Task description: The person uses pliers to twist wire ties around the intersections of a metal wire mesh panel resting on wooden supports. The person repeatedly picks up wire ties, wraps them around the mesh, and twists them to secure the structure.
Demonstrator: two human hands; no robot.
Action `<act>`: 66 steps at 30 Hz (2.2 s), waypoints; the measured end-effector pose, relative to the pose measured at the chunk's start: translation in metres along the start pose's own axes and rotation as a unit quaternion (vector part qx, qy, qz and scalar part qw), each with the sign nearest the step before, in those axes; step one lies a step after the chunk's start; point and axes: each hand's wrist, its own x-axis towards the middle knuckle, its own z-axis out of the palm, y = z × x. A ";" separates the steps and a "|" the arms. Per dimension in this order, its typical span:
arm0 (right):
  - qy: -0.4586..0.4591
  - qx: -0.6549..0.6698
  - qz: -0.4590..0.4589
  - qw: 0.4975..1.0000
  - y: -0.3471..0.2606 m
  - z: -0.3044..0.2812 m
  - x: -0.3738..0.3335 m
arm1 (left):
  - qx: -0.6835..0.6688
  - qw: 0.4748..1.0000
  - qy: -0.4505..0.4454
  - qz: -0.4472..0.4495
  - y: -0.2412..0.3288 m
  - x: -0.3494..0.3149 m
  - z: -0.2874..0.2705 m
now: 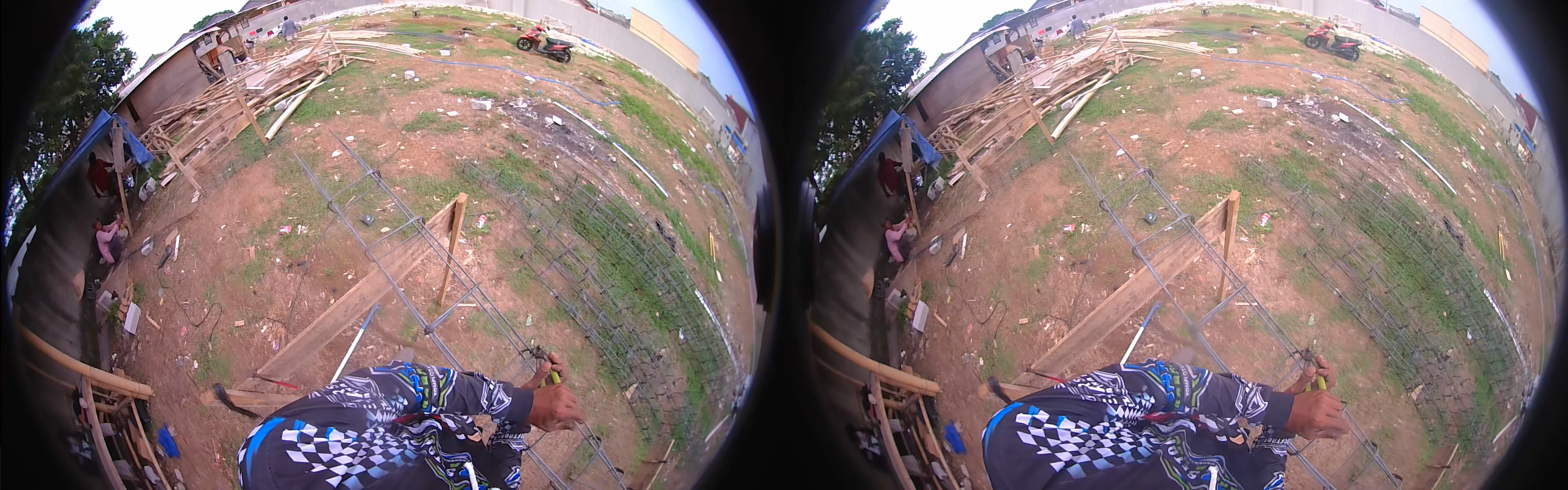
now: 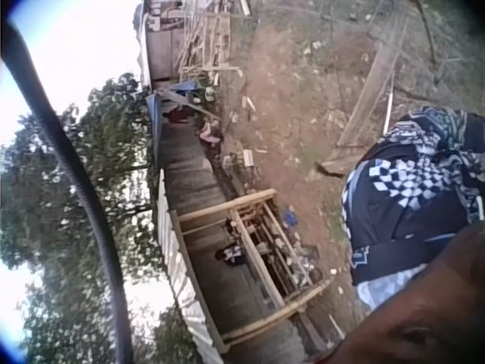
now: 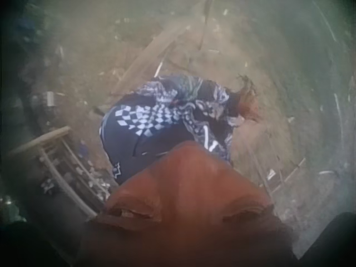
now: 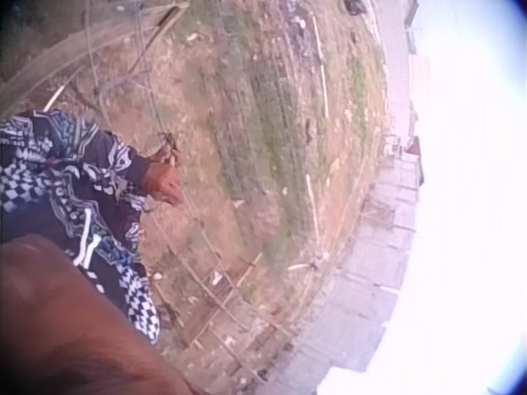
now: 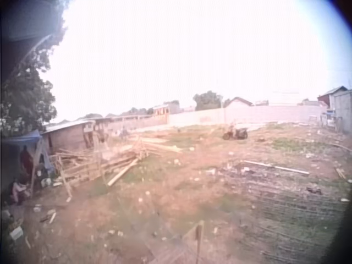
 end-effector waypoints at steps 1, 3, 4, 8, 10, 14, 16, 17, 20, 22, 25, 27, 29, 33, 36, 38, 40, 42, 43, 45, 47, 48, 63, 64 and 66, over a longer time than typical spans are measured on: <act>-0.009 0.000 0.010 1.000 0.001 -0.001 0.008 | -0.014 1.000 0.018 -0.019 -0.008 0.011 -0.001; -0.030 -0.001 0.038 0.999 0.003 -0.004 0.029 | 0.006 0.997 0.060 -0.050 -0.028 0.036 -0.008; -0.038 -0.004 0.051 0.998 0.004 -0.005 0.038 | -0.036 0.996 0.014 -0.085 -0.036 0.049 -0.021; -0.098 -0.005 0.097 0.990 0.018 -0.004 0.067 | -0.130 0.969 -0.074 -0.198 -0.062 0.078 -0.065; -0.103 -0.009 0.102 0.989 0.021 -0.003 0.074 | -0.163 0.952 -0.075 -0.250 -0.063 0.085 -0.077; -0.093 -0.030 0.097 0.990 0.025 0.014 0.072 | -0.201 0.935 0.151 -0.251 -0.062 0.082 -0.067; -0.097 -0.050 0.090 0.990 0.029 0.020 0.075 | -0.108 0.932 0.196 -0.284 -0.070 0.076 -0.046; -0.100 -0.064 0.088 0.989 0.030 0.020 0.076 | -0.060 0.925 0.220 -0.304 -0.075 0.072 -0.044; -0.100 -0.089 0.085 0.987 0.032 0.014 0.079 | -0.060 0.891 0.203 -0.402 -0.070 0.076 -0.043; -0.106 -0.093 0.085 0.986 0.035 0.013 0.079 | -0.039 0.898 0.202 -0.389 -0.085 0.074 -0.040; -0.123 -0.096 0.088 0.984 0.037 0.011 0.085 | -0.095 0.922 0.164 -0.338 -0.124 0.071 -0.042; -0.147 -0.098 0.098 0.979 0.040 0.006 0.091 | -0.180 0.919 0.086 -0.340 -0.131 0.072 -0.046; -0.152 -0.120 0.095 0.976 0.047 -0.019 0.104 | -0.298 0.878 -0.056 -0.371 -0.116 0.085 -0.060; -0.060 -0.063 0.132 0.987 0.052 -0.011 0.094 | -0.193 0.909 -0.096 -0.356 -0.118 0.095 -0.054; -0.071 -0.068 0.123 0.988 0.037 0.001 0.081 | 0.095 0.923 0.154 -0.341 -0.098 0.080 -0.001; -0.068 -0.064 0.115 0.989 0.034 -0.003 0.079 | 0.150 0.901 0.238 -0.329 -0.078 0.081 0.018; -0.068 -0.063 0.113 0.989 0.032 -0.006 0.075 | 0.041 0.908 0.177 -0.377 -0.083 0.082 0.011; -0.061 -0.070 0.115 0.989 0.033 -0.016 0.073 | -0.036 0.902 0.105 -0.417 -0.070 0.092 -0.008; -0.064 -0.068 0.113 0.989 0.032 -0.017 0.072 | -0.053 0.899 0.072 -0.428 -0.068 0.094 -0.012; -0.069 -0.069 0.106 0.990 0.026 -0.018 0.069 | -0.051 0.927 0.097 -0.357 -0.099 0.086 0.000; -0.087 -0.065 0.111 0.988 0.028 -0.013 0.070 | -0.049 0.942 0.084 -0.322 -0.113 0.080 -0.010; -0.082 -0.068 0.109 0.988 0.028 -0.018 0.071 | -0.063 0.946 0.046 -0.315 -0.117 0.081 -0.017; -0.074 -0.083 0.093 0.989 0.027 0.042 0.070 | -0.146 0.925 0.046 -0.347 -0.139 0.079 -0.042; -0.060 -0.085 0.089 0.991 0.030 0.037 0.073 | -0.052 0.920 0.120 -0.370 -0.123 0.085 -0.035; -0.070 -0.078 0.097 0.990 0.033 0.035 0.068 | 0.194 0.905 0.238 -0.295 -0.109 0.081 -0.011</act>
